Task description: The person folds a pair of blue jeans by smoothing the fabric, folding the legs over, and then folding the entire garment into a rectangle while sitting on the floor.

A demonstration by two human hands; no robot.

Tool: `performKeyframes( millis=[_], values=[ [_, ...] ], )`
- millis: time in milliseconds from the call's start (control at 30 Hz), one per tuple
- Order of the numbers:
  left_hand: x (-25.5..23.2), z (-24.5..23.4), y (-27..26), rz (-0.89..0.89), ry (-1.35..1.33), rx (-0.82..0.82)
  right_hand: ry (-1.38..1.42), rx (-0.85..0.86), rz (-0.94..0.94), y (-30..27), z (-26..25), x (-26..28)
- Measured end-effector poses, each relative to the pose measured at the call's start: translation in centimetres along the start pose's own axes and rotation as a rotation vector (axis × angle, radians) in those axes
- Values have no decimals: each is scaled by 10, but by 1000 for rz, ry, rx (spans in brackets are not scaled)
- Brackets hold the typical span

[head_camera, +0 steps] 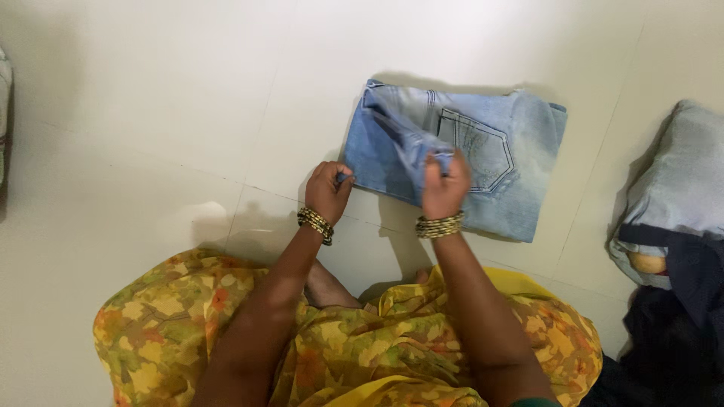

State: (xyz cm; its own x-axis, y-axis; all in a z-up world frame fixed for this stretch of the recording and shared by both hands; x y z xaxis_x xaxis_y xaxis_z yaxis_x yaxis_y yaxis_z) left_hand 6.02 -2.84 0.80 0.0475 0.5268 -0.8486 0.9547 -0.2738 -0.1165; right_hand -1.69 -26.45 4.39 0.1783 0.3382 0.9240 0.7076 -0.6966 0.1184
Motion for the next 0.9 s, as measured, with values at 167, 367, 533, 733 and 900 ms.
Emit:
performKeyframes(
  millis=[167, 367, 533, 733, 900],
  values=[
    [8, 3, -7, -96, 80, 115, -75, -67, -411, -10, -11, 49],
    [-4, -2, -6, 153, 193, 44, -430, 356, -619, -53, 63, 44],
    [-32, -16, -13, 231, 288, -140, -195, 189, -522, -45, 37, 38],
    [-25, 19, 18, -303, -58, 237, -260, 282, -452, -55, 50, 30],
    [-11, 40, 46, -21, -379, 164, -61, 535, -386, -49, 55, 11]
  ],
)
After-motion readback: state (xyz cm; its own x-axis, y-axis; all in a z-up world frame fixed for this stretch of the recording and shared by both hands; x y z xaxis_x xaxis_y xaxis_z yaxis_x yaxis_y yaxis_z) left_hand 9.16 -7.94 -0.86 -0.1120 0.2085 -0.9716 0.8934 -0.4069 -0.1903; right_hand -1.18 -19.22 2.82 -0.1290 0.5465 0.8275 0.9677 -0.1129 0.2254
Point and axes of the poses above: each hand's wrist, its own y-axis towards the middle knuckle, its own z-axis out of the palm, x = y × z, the point moved 6 cm from there along y, towards the middle knuckle, and after that the axes turned 2 degrees about -z, right-handed, at the moved point
